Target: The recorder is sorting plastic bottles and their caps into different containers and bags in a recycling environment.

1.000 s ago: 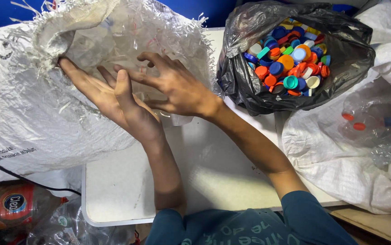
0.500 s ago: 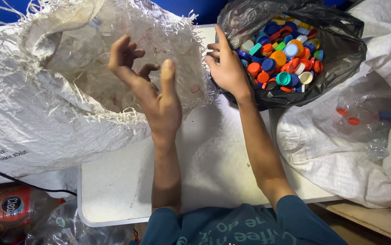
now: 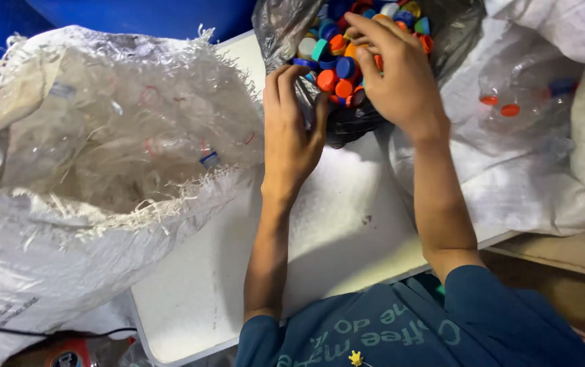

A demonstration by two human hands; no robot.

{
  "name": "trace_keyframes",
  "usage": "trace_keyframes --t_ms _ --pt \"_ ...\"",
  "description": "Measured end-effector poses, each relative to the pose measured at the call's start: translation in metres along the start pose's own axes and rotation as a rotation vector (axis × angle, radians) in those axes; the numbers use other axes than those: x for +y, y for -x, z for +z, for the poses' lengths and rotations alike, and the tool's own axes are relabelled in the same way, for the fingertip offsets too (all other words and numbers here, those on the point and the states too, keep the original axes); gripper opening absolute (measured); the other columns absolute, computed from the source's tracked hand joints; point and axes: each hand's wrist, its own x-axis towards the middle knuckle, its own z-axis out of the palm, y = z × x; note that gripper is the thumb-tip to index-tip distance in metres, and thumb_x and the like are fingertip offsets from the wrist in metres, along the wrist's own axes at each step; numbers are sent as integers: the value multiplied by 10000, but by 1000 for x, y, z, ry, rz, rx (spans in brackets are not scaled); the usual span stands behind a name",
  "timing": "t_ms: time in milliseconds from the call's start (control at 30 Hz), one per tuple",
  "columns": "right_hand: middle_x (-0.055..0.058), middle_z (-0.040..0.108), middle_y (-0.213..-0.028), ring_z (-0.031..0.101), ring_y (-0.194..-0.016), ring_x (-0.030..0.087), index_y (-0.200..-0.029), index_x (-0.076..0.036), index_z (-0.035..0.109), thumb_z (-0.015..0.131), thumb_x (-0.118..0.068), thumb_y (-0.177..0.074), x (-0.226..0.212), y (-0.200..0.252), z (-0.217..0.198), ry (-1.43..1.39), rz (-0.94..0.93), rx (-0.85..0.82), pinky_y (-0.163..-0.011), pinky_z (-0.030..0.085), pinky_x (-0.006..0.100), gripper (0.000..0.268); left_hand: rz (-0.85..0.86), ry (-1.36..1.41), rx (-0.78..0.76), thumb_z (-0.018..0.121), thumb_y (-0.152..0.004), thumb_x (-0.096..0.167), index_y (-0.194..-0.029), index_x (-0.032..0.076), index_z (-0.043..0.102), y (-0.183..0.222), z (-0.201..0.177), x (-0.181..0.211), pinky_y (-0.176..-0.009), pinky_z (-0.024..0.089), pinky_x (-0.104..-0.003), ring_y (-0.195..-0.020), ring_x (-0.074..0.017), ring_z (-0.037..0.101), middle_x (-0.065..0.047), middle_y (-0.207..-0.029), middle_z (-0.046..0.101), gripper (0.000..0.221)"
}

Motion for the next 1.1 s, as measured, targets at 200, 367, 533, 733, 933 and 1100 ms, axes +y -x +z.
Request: trace_keyframes --t_ms 200,367,533,733,933,1100 --pt "169 730 -1102 728 -982 230 -1244 77 675 585 176 -1024 18 49 -125 272 39 142 -888 571 322 258 77 62 -208 690 -970 15 -1269 10 562 15 60 -8 -1090 476 -442 -1266 -380 552 -178 -1375 544 325" --pt "111 756 -1043 745 -936 176 -1147 34 701 648 116 -1005 59 96 -178 370 298 346 -840 577 297 172 221 121 -334 709 -911 14 -1180 24 610 33 90 39 -1054 485 -455 -1237 -391 552 -173 -1337 549 287" --pt "158 771 -1020 701 -848 220 -1208 -34 760 762 -90 -856 161 117 -188 602 711 -46 -752 535 350 357 224 198 -624 701 -1008 69 -1190 55 613 45 160 40 -1011 517 -457 -1177 -363 616 -109 -1280 604 203" --pt "179 760 -1012 746 -919 355 -1335 -164 664 721 -280 -853 142 53 -136 404 1063 -278 -712 564 480 499 -20 587 -483 589 -964 39 -1540 -34 274 43 253 -28 -1137 409 -425 -1396 -430 461 -300 -1523 400 660" --pt "321 683 -1075 677 -1025 433 -1326 125 464 864 -335 -794 260 59 -61 556 835 -264 -799 572 466 809 -51 290 -366 598 -1039 112 -1563 -49 297 58 258 -34 -1277 347 -420 -1527 -402 425 -307 -1594 431 626" --pt "351 677 -1036 653 -969 481 -1209 83 623 857 -288 -816 197 59 -94 651 647 -168 -801 541 497 589 -12 392 -392 644 -1020 175 -1537 -142 208 43 230 -5 -1235 288 -455 -1488 -486 352 -416 -1525 382 747"
